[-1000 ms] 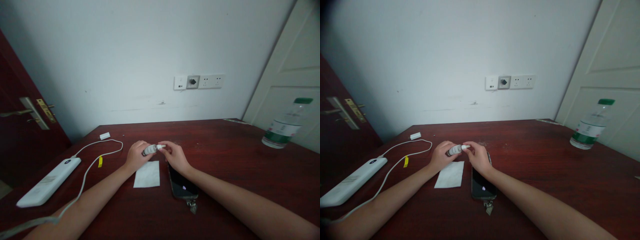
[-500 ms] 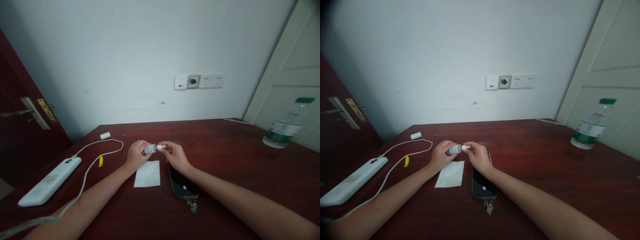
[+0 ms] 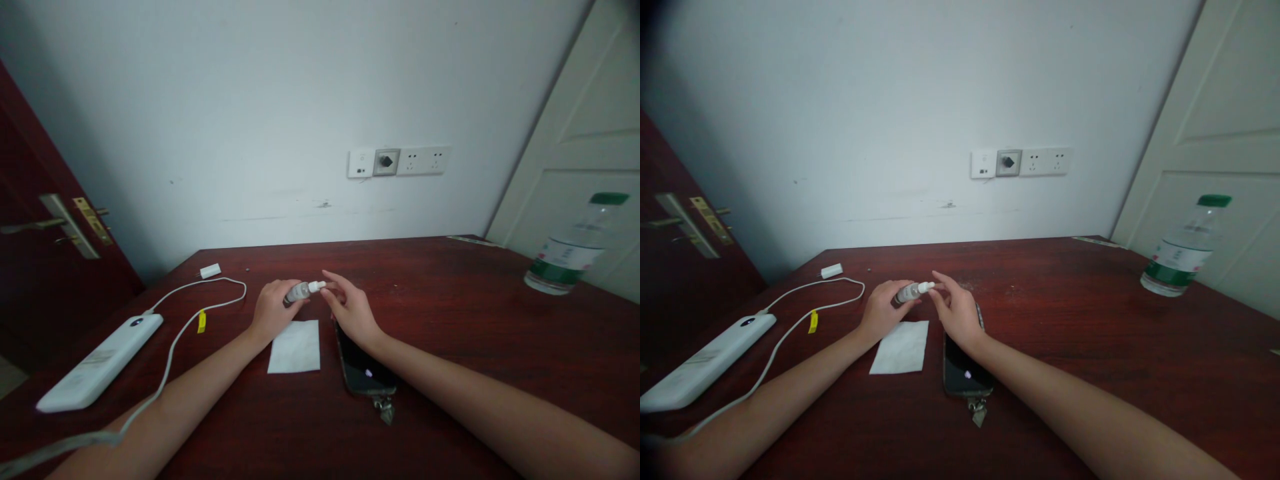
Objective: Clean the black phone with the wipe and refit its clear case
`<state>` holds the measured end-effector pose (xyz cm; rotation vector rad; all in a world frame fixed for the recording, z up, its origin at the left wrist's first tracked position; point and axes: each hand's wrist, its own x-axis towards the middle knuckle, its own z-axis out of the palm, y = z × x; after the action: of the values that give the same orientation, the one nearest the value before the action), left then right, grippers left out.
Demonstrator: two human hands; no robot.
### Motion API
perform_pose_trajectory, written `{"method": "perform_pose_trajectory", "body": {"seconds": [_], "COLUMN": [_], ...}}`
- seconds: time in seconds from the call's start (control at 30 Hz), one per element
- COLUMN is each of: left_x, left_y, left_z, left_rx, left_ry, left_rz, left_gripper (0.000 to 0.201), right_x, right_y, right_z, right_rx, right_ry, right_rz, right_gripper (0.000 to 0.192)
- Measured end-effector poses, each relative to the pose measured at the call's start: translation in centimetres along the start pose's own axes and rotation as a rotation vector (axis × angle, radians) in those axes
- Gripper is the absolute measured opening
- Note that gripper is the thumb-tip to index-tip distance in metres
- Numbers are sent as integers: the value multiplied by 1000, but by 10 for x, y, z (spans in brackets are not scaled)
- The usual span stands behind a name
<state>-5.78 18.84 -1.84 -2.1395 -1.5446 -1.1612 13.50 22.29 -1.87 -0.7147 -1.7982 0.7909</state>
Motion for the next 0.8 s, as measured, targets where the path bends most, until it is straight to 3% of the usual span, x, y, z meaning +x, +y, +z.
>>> {"method": "perform_pose_trajectory", "body": {"seconds": [0.17, 0.27, 0.43, 0.8], "left_x": [1, 1, 0, -2], "left_y": [-11, -21, -29, -30], "left_z": [5, 10, 13, 13], "left_rx": [-192, -251, -334, -269], "left_ry": [44, 57, 25, -56], "left_rz": [-335, -427, -464, -490], "left_gripper": [32, 33, 34, 36], "right_x": [0, -1, -1, -1], "right_y": [0, 1, 0, -3], "right_z": [-1, 0, 0, -1], "right_rx": [29, 3, -27, -43], "right_ry": [-12, -33, -60, -63], "right_rz": [0, -9, -6, -10], "right_gripper": [36, 34, 31, 28]}}
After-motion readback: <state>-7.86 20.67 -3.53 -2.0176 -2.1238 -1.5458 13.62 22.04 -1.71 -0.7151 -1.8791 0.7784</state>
